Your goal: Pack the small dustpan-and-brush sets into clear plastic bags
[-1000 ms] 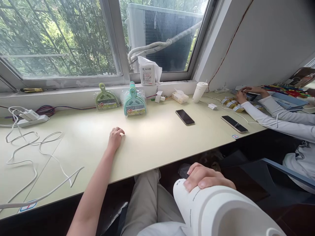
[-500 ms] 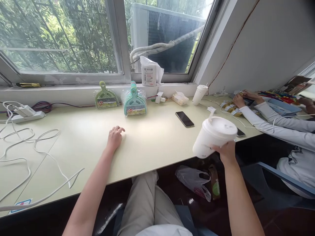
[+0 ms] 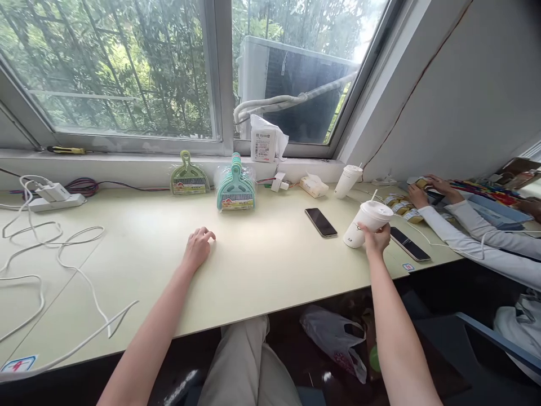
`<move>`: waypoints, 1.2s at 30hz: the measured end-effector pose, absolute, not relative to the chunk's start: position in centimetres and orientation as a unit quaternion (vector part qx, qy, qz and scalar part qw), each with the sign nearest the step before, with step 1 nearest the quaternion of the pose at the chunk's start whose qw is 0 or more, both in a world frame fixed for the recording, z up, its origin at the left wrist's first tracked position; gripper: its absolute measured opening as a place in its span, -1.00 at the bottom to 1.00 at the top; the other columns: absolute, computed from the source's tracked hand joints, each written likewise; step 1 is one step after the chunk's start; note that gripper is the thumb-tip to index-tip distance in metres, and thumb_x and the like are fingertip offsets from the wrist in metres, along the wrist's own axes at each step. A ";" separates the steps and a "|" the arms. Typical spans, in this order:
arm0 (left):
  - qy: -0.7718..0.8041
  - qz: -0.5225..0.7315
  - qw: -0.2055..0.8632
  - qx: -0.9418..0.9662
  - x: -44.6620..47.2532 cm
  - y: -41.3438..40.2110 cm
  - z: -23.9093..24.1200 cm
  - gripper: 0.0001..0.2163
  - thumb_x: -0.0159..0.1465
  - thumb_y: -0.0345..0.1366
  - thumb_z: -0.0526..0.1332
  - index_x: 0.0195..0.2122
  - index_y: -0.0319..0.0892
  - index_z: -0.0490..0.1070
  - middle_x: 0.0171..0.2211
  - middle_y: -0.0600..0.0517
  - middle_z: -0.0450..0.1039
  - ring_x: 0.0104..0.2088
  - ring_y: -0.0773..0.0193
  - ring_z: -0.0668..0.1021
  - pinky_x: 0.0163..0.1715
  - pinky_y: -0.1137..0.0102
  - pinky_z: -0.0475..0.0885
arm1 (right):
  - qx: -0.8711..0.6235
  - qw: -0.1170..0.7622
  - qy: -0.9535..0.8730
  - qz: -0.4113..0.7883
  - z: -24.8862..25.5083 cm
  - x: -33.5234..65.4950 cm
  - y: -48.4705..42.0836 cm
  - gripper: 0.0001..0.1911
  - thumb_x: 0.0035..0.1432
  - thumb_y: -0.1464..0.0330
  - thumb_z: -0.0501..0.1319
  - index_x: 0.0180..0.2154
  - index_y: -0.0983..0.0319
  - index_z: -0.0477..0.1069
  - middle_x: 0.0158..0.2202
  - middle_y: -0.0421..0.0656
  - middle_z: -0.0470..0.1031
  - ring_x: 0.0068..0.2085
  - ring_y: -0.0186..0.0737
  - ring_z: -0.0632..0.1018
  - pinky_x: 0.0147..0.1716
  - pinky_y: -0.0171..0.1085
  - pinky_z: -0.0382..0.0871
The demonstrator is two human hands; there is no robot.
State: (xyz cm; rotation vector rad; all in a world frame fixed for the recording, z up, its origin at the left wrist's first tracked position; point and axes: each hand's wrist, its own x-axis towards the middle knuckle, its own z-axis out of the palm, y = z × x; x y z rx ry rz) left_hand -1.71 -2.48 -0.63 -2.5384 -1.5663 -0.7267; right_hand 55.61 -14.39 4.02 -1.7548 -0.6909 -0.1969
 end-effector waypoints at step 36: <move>-0.669 -0.200 -0.101 -0.709 -5.6 7.0 -1.2 -0.57 0.32 -0.02 -0.11 0.11 -0.10 0.24 0.25 -0.19 0.03 0.29 0.02 0.03 0.22 -0.11 -0.19 | -0.403 0.213 -0.877 0.151 -14.6 20.6 -30.3 -0.38 0.16 0.40 0.05 0.24 -0.10 0.08 0.25 -0.23 0.24 0.21 0.01 0.32 0.19 0.13 0.15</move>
